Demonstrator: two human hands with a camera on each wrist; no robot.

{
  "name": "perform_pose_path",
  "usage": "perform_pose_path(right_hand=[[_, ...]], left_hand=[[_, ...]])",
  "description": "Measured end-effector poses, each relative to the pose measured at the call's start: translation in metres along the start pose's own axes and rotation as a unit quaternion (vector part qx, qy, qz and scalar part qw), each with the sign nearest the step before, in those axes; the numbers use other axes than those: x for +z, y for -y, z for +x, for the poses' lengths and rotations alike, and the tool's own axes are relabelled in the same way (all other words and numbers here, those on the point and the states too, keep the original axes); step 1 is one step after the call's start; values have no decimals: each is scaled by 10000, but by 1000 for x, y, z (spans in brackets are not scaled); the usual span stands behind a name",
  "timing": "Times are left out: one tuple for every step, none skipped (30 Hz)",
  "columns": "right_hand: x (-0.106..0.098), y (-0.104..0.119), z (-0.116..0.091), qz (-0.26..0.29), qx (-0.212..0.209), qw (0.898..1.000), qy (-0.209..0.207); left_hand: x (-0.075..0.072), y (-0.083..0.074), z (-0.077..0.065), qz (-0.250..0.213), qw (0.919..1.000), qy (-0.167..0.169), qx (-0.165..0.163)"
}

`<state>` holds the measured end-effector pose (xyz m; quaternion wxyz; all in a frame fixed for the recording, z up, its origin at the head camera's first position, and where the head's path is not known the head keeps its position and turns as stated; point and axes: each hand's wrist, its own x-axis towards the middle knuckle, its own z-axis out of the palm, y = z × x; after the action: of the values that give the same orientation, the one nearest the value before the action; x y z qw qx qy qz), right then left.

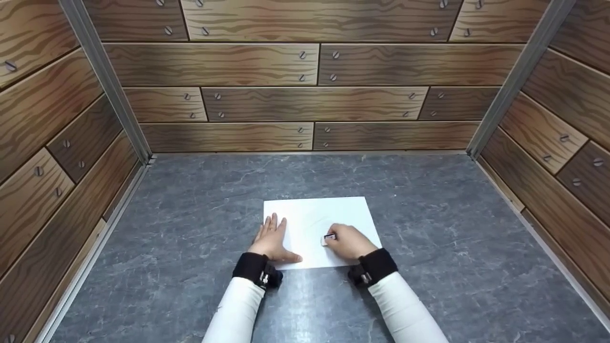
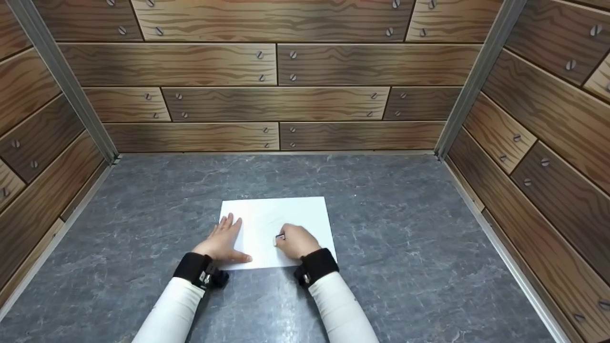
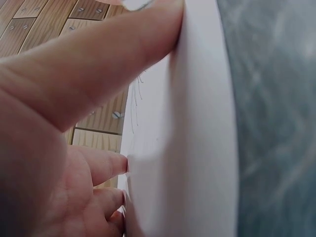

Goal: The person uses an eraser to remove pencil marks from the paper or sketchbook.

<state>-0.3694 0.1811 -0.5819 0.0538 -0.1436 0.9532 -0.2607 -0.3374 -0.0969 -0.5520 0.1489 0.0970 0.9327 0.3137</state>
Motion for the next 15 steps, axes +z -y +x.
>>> perform_pose_path(right_hand=[[-1,0,-1,-71,129,9998,-114],[-2,0,-2,-141,273,9992,-252],[-2,0,-2,-224,390,9983,-383],[-3,0,-3,-272,463,9975,-458],[-3,0,-3,-282,456,9974,-472],[-3,1,-3,-246,370,9981,-418],[-2,2,-3,-201,217,9990,-334],[0,3,-2,-159,42,9996,-235],[3,5,-2,-106,-94,9998,-134],[5,6,-1,-35,-181,9998,-69],[5,7,-1,20,-226,9997,-9],[4,7,-2,29,-211,9998,-12],[2,7,-2,-4,-108,9999,-58],[-1,8,-3,-39,43,9999,-113],[-4,8,-5,-87,238,9995,-203]], left_hand=[[0,0,0,6,10000,-12,19],[0,0,0,10,10000,-21,34],[0,1,1,19,10000,-38,55],[0,1,0,23,10000,-37,59],[0,1,0,31,10000,-45,61],[0,1,0,49,10000,-44,59],[-1,0,-2,42,10000,-54,52],[-1,0,-2,45,10000,-42,33],[-1,-1,-3,37,10000,-48,38],[-1,-1,-3,35,10000,-56,32],[-1,-2,-4,27,10000,-67,34],[-1,-3,-4,17,10000,-74,46],[-2,-3,-3,1,10000,-77,56],[-2,-3,-2,9,10000,-65,56],[-2,-3,-2,8,10000,-74,66]])
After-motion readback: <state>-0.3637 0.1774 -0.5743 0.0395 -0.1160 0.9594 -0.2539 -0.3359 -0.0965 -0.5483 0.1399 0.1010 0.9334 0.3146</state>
